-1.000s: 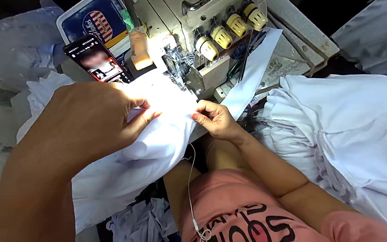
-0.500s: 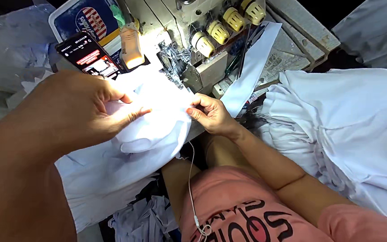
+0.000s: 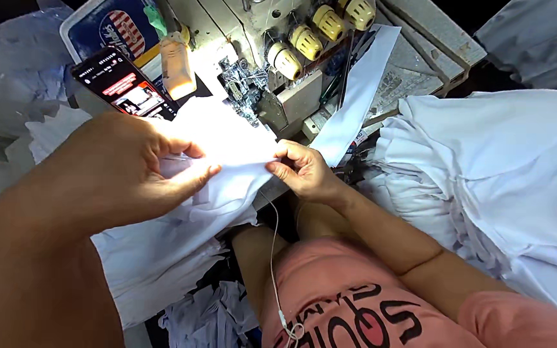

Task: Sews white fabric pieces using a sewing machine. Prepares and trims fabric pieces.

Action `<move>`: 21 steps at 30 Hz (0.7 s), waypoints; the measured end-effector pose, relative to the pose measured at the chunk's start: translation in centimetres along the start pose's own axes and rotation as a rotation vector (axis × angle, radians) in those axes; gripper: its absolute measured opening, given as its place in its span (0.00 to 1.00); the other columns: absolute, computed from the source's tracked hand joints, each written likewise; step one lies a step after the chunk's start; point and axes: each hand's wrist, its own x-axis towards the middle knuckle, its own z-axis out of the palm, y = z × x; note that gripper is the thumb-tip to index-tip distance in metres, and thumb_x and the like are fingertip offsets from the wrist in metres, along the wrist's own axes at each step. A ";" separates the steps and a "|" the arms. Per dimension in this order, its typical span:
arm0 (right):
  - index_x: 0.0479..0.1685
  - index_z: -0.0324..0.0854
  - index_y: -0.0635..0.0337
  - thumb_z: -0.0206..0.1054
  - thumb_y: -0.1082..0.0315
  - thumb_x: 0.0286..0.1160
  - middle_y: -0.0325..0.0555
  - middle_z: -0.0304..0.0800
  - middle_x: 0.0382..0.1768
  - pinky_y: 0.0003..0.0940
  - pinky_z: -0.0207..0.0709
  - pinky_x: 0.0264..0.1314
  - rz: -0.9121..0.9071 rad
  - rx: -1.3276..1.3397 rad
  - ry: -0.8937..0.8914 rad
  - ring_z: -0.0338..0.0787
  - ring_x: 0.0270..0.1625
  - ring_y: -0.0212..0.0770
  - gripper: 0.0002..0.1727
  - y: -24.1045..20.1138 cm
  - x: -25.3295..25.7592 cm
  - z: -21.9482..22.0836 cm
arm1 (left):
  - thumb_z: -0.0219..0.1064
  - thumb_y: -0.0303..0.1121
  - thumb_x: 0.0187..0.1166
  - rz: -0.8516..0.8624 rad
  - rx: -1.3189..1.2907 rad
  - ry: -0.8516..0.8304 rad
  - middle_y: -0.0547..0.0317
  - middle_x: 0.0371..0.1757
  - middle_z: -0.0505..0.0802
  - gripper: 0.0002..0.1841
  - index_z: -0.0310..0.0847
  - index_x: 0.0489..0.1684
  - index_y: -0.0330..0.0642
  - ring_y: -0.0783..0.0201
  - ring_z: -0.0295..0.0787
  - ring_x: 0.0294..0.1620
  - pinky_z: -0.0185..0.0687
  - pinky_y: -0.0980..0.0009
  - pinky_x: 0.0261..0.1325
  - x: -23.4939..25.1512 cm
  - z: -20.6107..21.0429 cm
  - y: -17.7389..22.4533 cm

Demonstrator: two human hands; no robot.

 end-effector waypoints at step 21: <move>0.45 0.83 0.72 0.63 0.79 0.80 0.41 0.86 0.41 0.11 0.77 0.36 0.012 0.095 0.031 0.80 0.33 0.17 0.05 1.9 3.4 0.5 | 0.60 0.61 0.75 -0.098 0.075 0.000 0.63 0.22 0.81 0.23 0.86 0.35 0.51 0.60 0.78 0.24 0.66 0.52 0.28 4.5 4.7 -1.3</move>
